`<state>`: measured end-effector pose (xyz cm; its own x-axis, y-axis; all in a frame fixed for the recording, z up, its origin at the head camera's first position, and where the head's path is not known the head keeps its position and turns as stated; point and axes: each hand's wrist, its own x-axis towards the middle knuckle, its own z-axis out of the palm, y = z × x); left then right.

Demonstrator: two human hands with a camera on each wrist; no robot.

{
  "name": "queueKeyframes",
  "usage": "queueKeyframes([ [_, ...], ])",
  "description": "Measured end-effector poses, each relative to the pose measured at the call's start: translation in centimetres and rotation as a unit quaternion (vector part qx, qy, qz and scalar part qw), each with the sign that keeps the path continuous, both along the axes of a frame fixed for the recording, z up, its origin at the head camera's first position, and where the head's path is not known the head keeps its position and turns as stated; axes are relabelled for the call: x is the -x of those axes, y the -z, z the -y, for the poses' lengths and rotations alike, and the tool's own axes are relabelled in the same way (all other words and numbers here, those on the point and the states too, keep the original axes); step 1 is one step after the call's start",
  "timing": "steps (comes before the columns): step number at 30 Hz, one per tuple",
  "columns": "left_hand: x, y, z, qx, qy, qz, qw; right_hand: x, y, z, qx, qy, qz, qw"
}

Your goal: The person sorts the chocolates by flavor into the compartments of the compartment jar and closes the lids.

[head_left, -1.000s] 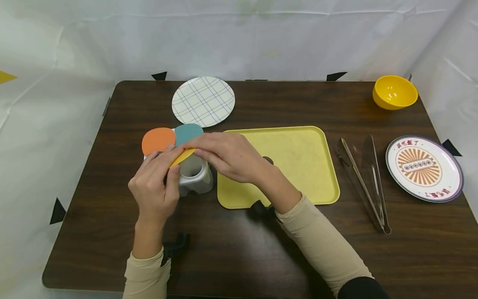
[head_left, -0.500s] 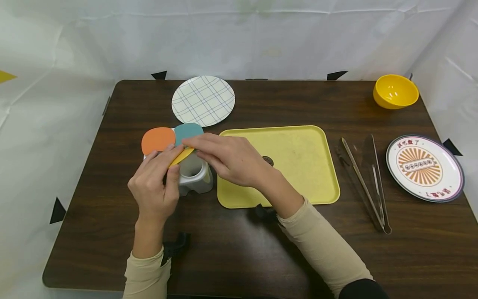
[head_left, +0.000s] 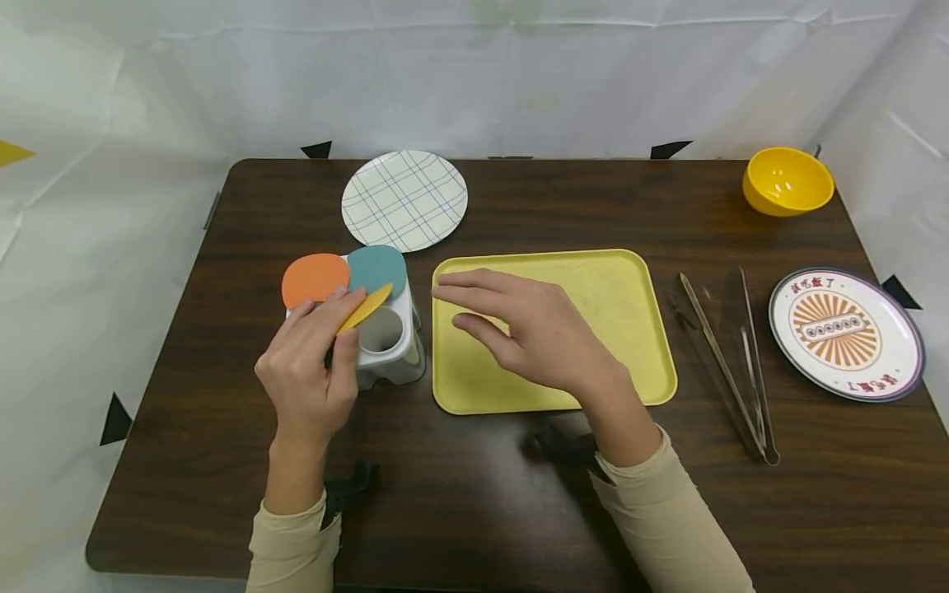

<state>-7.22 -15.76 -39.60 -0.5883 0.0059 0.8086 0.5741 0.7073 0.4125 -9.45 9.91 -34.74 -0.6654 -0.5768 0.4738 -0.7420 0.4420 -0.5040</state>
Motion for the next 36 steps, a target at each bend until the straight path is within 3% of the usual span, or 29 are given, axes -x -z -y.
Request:
queueKeyframes([
  [5,-0.1,-0.1,0.0,0.001,-0.001,-0.004,1.0,-1.2,0.8,-4.3,0.033,0.09,0.008,0.9954],
  [9,0.0,-0.1,0.0,-0.001,0.0,-0.007,1.0,-2.0,1.9,-8.1,0.015,0.205,0.022,0.9785],
  [15,-0.1,-0.1,0.0,0.001,0.001,-0.004,1.0,-3.2,3.6,-13.5,-0.021,0.364,0.105,0.925],
  [20,-0.1,-0.2,0.0,0.0,0.002,-0.007,1.0,-4.1,4.6,-16.6,-0.055,0.45,0.166,0.876],
  [26,-0.1,-0.1,0.0,0.001,0.002,-0.004,1.0,-4.7,5.5,-18.5,-0.093,0.502,0.238,0.8264],
  [30,-0.1,0.0,0.0,0.001,0.002,-0.003,1.0,-4.6,6.3,-19.5,-0.114,0.496,0.291,0.8099],
  [36,0.0,0.0,0.2,0.002,0.005,0.002,1.0,-4.2,7.5,-20.1,-0.122,0.489,0.327,0.7994],
])
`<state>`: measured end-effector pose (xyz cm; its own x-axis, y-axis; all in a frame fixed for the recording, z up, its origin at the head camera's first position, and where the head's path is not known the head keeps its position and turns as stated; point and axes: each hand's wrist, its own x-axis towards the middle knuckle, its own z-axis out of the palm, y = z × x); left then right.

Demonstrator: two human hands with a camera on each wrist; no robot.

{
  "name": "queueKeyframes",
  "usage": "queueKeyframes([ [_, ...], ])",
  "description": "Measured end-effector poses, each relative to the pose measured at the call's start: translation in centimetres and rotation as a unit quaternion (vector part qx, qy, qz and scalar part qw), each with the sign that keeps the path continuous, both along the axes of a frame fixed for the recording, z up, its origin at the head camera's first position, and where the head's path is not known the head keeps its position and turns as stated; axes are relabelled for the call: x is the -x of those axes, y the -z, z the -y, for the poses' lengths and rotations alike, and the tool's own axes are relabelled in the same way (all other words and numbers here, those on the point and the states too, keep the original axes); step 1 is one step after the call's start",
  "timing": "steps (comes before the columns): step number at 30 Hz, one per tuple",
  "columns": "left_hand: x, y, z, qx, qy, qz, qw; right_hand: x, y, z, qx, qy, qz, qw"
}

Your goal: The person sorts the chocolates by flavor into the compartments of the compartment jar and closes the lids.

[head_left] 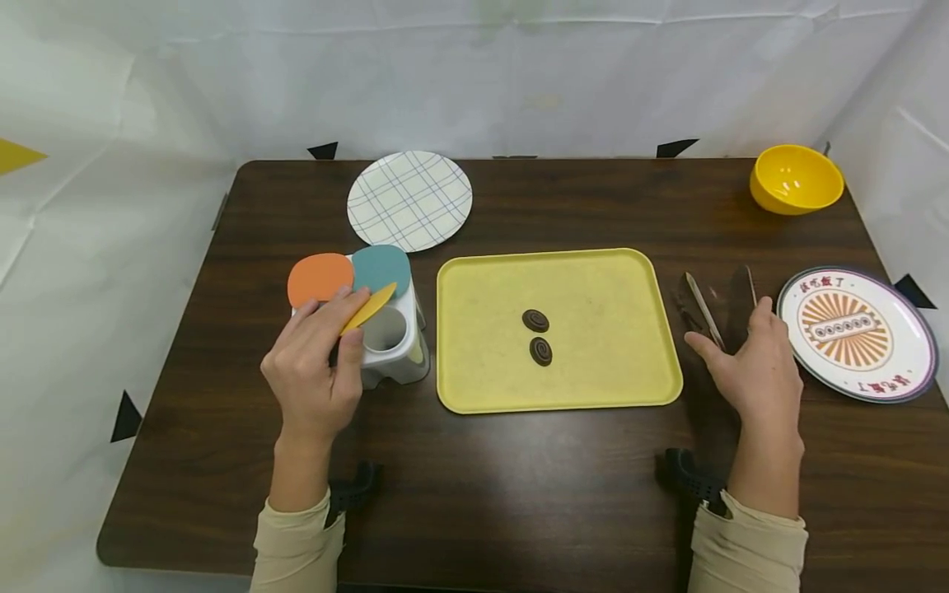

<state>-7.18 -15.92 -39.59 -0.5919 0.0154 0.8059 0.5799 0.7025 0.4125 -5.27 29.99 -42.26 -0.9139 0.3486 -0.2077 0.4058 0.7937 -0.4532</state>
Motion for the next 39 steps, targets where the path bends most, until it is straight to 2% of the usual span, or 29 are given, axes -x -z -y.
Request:
queueKeyframes([
  [5,0.0,0.0,0.0,0.0,0.001,0.005,1.0,0.2,0.4,-0.1,0.008,0.007,0.009,0.9999],
  [18,0.0,0.0,0.0,0.002,0.0,0.005,1.0,0.3,0.9,-0.1,0.017,0.031,-0.002,0.9994],
  [26,0.1,0.0,0.0,0.003,0.001,0.003,1.0,-0.2,0.7,0.0,0.014,0.033,-0.027,0.999],
  [29,0.0,0.0,-0.1,0.002,0.0,0.002,1.0,-0.3,0.4,0.2,0.02,0.038,-0.052,0.9977],
  [32,0.0,0.0,-0.1,-0.002,-0.001,-0.002,1.0,-0.4,-0.1,0.5,0.025,0.039,-0.101,0.9938],
  [36,0.0,-0.1,-0.2,-0.005,-0.002,-0.009,0.9999,-0.5,-0.9,1.6,0.025,0.016,-0.173,0.9845],
  [39,0.1,-0.1,-0.2,-0.007,-0.004,-0.011,0.9999,-0.4,-1.4,2.8,0.025,-0.017,-0.213,0.9766],
])
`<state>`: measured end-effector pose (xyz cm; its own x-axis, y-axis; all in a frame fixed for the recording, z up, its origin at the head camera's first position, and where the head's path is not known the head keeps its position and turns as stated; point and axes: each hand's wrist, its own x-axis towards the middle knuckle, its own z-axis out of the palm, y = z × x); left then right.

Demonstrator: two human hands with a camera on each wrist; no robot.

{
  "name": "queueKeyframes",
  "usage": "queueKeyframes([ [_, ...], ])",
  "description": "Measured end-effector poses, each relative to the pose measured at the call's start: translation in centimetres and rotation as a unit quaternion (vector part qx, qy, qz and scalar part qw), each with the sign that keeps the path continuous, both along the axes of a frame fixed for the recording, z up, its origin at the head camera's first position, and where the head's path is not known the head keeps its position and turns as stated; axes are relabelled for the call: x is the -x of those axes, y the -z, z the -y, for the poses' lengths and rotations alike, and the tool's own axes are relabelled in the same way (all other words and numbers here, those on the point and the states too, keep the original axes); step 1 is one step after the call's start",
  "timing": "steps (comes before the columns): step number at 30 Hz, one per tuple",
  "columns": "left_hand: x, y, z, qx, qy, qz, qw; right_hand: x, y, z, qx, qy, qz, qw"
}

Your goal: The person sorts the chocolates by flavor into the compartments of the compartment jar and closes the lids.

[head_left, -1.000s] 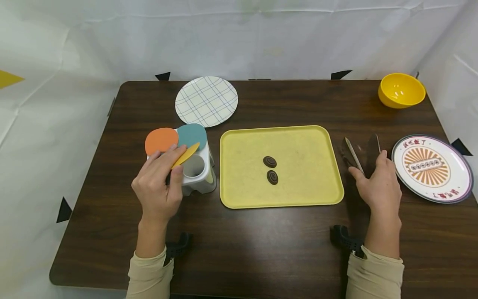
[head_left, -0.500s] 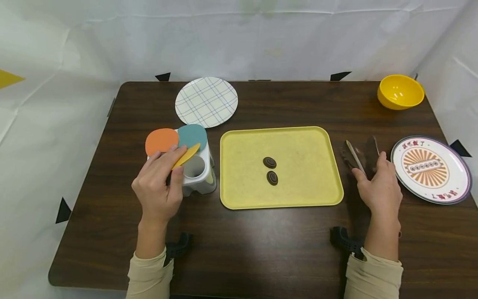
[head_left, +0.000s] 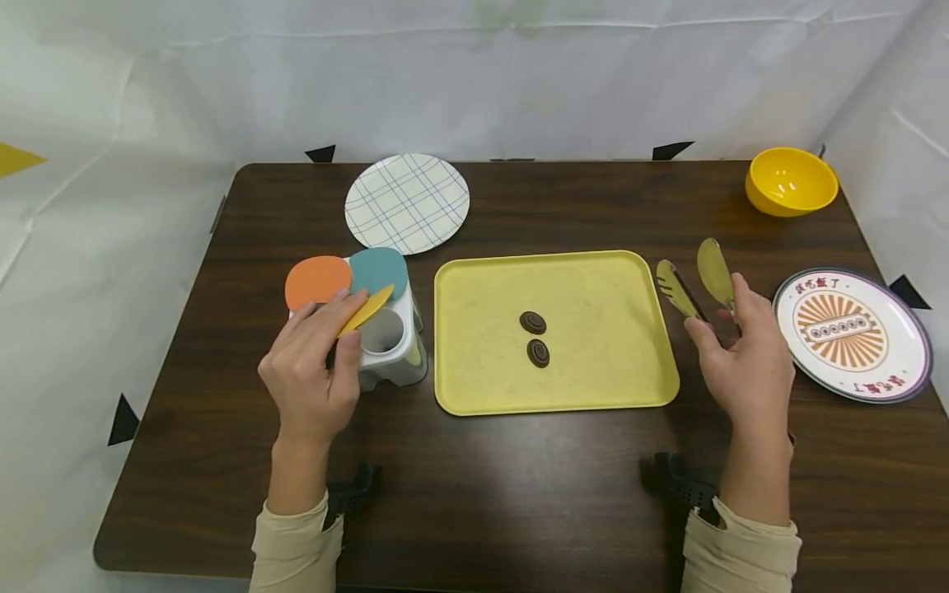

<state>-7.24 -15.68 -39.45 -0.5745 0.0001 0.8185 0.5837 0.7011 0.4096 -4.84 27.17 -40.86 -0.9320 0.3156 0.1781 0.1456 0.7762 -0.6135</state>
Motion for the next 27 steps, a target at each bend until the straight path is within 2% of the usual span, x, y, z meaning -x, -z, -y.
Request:
queueKeyframes([
  [3,0.0,0.0,0.0,-0.001,-0.001,-0.001,1.0,0.2,0.1,1.4,-0.005,-0.043,-0.029,0.9986],
  [7,0.0,0.1,0.0,-0.002,0.001,0.002,1.0,0.5,0.3,3.1,-0.012,-0.098,-0.044,0.9942],
  [16,0.0,0.0,0.0,-0.005,-0.006,-0.004,1.0,1.1,0.9,6.4,-0.039,-0.183,-0.02,0.9821],
  [27,0.0,-0.1,-0.1,-0.003,-0.004,0.0,1.0,1.4,2.4,8.6,-0.063,-0.24,0.01,0.9687],
])
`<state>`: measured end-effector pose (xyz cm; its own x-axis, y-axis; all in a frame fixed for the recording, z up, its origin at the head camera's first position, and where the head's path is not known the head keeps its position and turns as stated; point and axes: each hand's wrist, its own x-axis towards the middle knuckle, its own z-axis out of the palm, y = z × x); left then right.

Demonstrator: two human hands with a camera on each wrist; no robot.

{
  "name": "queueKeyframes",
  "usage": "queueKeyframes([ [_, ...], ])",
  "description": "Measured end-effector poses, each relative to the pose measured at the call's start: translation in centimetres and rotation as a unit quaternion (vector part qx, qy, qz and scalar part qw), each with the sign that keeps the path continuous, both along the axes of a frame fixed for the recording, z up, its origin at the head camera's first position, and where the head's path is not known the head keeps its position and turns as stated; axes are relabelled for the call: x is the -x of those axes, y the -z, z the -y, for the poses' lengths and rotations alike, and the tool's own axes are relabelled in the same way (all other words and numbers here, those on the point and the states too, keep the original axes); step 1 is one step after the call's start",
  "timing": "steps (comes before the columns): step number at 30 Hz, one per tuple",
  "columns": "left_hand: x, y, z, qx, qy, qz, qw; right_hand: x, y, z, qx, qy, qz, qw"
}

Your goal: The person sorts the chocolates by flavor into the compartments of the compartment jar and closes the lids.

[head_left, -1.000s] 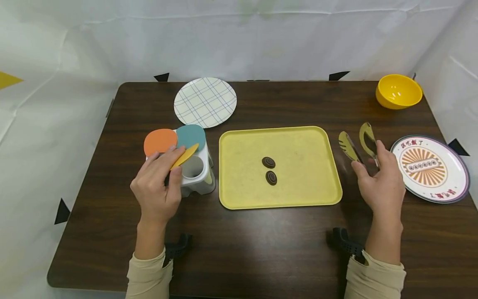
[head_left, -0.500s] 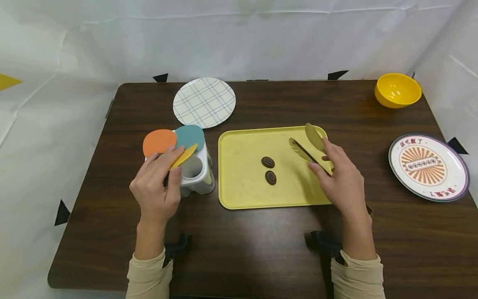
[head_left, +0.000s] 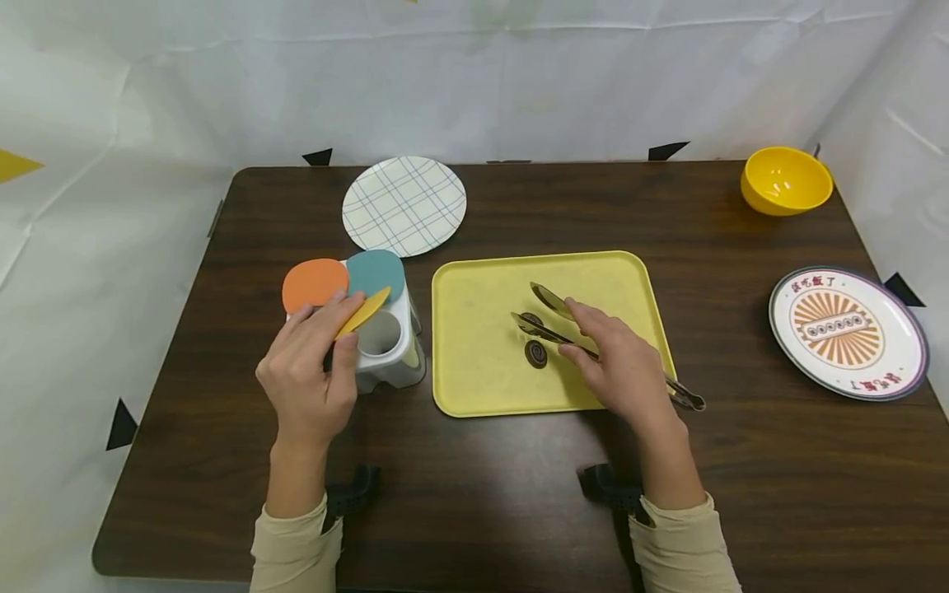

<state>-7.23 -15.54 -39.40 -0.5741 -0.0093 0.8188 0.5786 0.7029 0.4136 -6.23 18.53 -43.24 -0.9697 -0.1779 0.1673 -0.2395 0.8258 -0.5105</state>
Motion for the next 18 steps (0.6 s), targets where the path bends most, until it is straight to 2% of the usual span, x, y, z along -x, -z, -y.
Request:
queueKeyframes([
  [18,-0.1,0.26,0.2,0.002,0.005,0.003,1.0,0.29,0.51,1.08,-0.019,0.008,0.005,0.9998],
])
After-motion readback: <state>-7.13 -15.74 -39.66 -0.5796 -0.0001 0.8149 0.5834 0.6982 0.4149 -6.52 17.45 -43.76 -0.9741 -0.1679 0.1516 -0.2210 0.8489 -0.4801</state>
